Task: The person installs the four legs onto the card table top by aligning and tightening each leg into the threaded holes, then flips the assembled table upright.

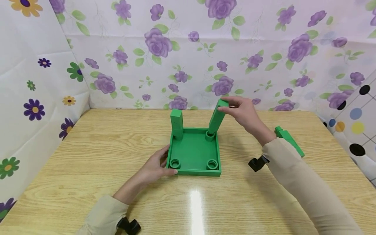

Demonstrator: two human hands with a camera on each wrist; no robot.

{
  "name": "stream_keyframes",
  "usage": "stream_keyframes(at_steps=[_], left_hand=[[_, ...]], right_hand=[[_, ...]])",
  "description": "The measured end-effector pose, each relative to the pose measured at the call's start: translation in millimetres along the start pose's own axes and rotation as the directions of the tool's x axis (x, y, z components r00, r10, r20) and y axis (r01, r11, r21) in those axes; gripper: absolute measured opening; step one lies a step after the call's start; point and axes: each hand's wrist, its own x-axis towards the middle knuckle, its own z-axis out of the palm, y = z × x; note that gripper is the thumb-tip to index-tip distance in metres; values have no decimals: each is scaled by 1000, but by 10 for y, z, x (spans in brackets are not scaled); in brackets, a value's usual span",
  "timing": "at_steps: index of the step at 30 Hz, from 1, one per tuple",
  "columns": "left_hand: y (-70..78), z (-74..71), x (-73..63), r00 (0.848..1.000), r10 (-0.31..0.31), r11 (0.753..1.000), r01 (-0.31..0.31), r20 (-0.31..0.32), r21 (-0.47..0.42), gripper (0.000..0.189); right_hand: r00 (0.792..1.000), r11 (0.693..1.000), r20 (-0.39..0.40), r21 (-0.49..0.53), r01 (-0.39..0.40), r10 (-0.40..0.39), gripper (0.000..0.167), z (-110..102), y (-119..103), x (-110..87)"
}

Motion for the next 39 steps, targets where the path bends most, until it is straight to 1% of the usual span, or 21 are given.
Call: stream_keyframes(at_steps=[6,10,14,18,25,28,33,36,39], left_hand=[[1,-2,-1,1000,1,1000,-1,3,-6,94],[-1,-6,-7,1000,5,1000,-5,10,-8,94],[-6,-9,-10,1000,10,1000,-10,14,-5,94],[-8,-7,-4,1000,10,1000,-10,15,-5,94],[-3,-8,-2,1000,-7,1000,7,4,0,95],[-1,-8,-3,1000,-12,1000,12,4,2,95],[5,-10,-7,1000,-9,1000,9,5,-1,95],[1,-10,-2,1000,-9,1000,9,4,2,95],[1,-8,0,1000,-7,1000,7,5,6,95]], right_hand=[[995,997,98,-69,25,-19,45,66,-19,61],[988,996,154,-82,27,-14,45,114,-13,66],[984,996,179,-91,18,-1,45,146,-5,63],[979,994,205,-104,21,0,47,130,-17,61],[958,993,286,-114,5,28,52,69,-44,68],[955,993,295,-117,8,27,55,52,-47,61],[958,991,287,-134,14,25,57,61,-17,42],[965,991,262,-129,17,18,57,94,26,40],[978,994,208,-108,20,3,54,150,78,39]])
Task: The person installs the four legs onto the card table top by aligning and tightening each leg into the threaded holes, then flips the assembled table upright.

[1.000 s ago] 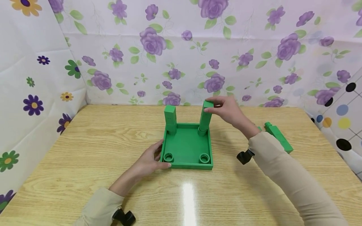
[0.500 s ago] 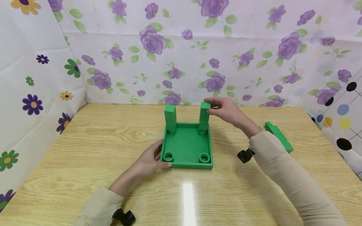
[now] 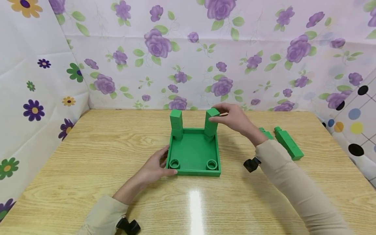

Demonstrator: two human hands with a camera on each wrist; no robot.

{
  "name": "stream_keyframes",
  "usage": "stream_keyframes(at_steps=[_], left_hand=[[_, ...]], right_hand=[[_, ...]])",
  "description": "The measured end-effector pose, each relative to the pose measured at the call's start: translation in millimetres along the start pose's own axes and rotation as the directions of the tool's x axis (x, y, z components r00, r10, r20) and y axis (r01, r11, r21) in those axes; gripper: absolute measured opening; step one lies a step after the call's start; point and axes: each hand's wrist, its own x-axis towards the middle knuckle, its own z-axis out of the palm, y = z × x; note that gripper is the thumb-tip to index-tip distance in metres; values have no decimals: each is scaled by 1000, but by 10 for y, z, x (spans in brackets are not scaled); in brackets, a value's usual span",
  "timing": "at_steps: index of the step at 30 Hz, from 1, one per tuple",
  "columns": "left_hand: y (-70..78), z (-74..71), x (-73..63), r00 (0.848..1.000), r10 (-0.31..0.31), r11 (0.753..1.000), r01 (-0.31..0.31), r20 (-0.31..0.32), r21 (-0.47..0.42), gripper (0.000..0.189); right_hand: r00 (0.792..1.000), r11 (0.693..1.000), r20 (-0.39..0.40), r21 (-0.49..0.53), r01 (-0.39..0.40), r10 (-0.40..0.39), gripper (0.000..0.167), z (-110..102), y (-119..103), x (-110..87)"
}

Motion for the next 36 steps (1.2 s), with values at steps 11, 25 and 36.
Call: stream_keyframes(at_steps=[11,25,36], left_hand=[[2,4,-3,1000,2,1000,-2,-2,-3,95],[-18,3,-13,1000,1,1000,-1,4,-17,95],[-29,-9,-3,999,37,999,-36,23,-16,93]], right_hand=[[990,997,-140,-80,14,-25,47,162,19,5],[981,968,180,249,24,-70,60,-42,108,3],[988,976,157,212,-41,8,61,-50,124,33]])
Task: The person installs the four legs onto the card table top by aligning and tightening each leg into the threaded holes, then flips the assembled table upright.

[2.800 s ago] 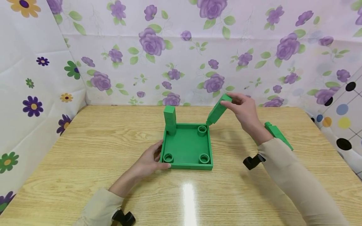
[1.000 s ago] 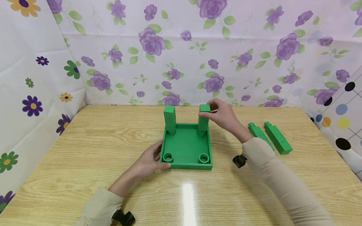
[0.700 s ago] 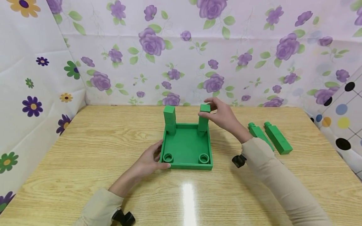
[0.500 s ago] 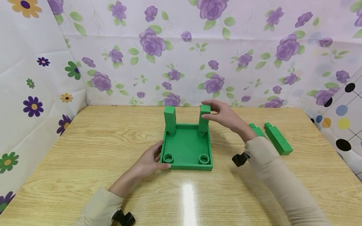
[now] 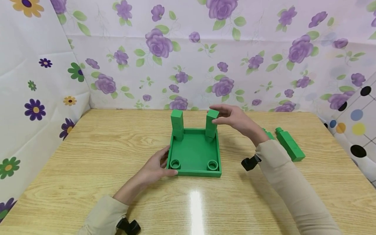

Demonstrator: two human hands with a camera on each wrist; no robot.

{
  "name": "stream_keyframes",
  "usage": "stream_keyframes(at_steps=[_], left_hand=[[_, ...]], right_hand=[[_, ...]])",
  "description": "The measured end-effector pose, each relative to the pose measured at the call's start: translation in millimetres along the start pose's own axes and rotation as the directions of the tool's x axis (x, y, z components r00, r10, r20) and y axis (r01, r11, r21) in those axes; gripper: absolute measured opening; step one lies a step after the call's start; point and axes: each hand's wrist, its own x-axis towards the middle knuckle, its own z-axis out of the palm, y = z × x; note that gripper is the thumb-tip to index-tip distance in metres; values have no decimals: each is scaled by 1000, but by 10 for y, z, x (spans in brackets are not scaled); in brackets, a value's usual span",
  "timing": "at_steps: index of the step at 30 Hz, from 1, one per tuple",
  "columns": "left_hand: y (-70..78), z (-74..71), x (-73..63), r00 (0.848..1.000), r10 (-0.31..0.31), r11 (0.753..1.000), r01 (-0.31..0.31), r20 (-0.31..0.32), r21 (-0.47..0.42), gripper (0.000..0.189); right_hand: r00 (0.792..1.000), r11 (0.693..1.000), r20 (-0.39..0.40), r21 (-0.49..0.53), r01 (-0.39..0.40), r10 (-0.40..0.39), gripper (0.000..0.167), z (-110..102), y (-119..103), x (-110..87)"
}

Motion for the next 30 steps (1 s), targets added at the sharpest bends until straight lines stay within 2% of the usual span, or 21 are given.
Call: stream_keyframes(at_steps=[6,12,16,24,27,30], left_hand=[[7,2,10,1000,0,1000,0,1,-2,94],[11,-5,13,1000,-4,1000,4,-3,0,94],[10,-6,13,1000,-15,1000,15,-11,5,94],[9,-4,10,999,-27,1000,27,-19,11,94],[4,-2,10,1000,-25,1000,25,-17,7,94],[3,4,7,1000,-20,1000,20,-12,3,94]], right_hand=[[995,998,-97,-66,-2,-5,50,61,-7,35],[972,985,-234,-173,-14,-28,50,151,-22,51],[961,980,-277,-199,-29,-28,51,210,-32,61],[966,968,-258,-244,-55,-10,50,239,-57,63],[974,967,-228,-251,-52,-7,52,223,-66,61],[984,978,-178,-203,-36,-1,60,169,-66,46]])
